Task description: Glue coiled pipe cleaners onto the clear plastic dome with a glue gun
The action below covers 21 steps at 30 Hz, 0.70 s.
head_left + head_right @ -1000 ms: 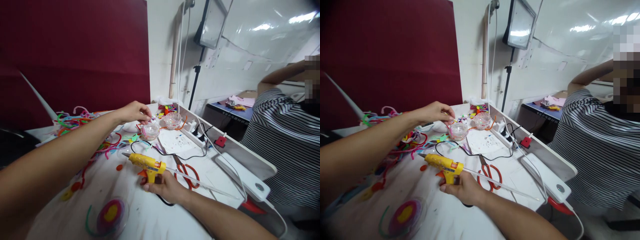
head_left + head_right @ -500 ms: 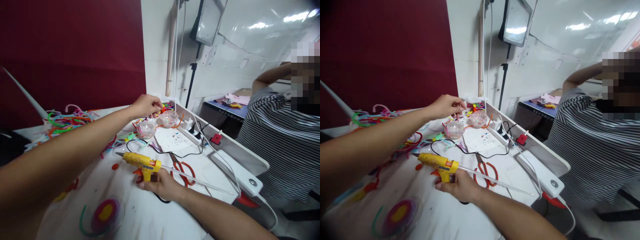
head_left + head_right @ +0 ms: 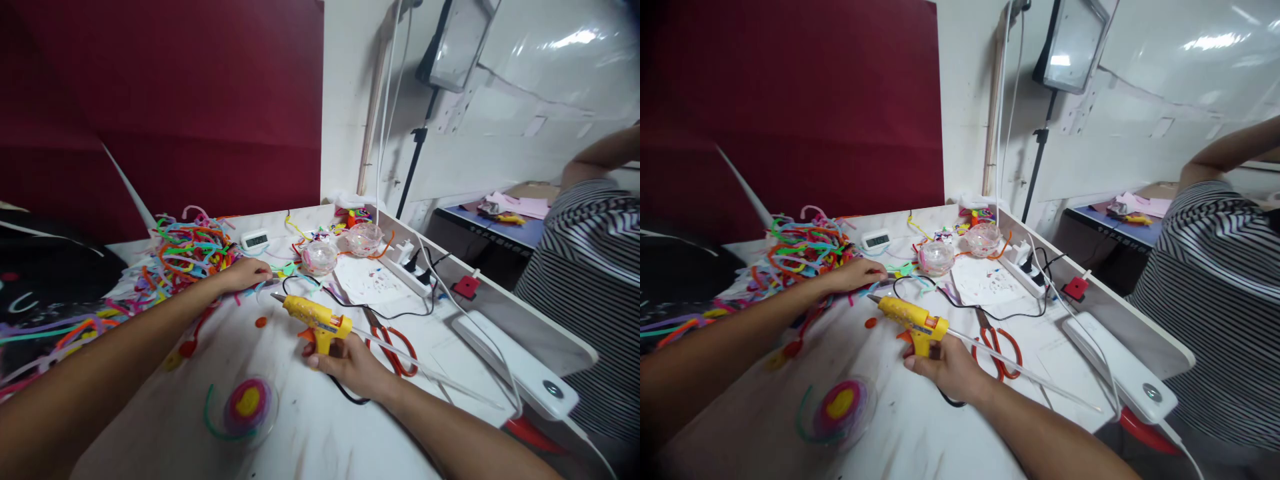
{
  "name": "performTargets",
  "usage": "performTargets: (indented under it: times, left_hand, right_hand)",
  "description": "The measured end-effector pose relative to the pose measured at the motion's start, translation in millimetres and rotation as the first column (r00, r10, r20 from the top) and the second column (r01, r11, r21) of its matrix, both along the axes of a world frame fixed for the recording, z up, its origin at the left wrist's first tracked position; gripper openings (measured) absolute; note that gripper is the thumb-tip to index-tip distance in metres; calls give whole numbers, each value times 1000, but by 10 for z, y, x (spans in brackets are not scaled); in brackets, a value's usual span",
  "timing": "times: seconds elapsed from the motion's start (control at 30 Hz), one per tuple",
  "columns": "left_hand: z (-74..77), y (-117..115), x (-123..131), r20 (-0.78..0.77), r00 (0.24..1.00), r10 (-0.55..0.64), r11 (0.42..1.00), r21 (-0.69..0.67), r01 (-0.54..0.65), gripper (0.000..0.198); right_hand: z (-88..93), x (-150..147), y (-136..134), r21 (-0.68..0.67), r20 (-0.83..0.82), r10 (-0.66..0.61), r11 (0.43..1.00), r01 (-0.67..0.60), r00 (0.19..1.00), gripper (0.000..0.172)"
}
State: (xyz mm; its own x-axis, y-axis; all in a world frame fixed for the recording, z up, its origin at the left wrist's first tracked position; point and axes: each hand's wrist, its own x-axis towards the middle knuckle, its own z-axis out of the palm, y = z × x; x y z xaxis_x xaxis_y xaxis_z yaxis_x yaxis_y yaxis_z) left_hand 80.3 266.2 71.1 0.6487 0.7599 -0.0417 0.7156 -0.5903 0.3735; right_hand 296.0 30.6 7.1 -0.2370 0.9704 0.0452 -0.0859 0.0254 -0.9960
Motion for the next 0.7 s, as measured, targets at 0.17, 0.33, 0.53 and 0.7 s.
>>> performTargets:
  times: [0.17, 0.33, 0.53, 0.7]
  left_hand:
    - [-92, 108, -155, -120, 993, 21, 998, 62, -14, 14]
    - [-154, 236, -40, -183, 983, 26, 996, 85, -10, 29]
    - [-298, 315, 310, -193, 981, 25, 997, 77, -10, 34]
    - [-361, 345, 391, -178, 981, 83, 996, 53, -74, 34]
  right_hand:
    - [1, 9, 0, 1, 33, -1, 1000, 1, 999, 42]
    - [-7, 5, -1, -25, 17, -5, 1000, 5, 1000, 45]
    - [2, 11, 8, -21, 15, -2, 1000, 2, 1000, 45]
    - [12, 13, 5, -39, 25, -7, 999, 8, 1000, 46]
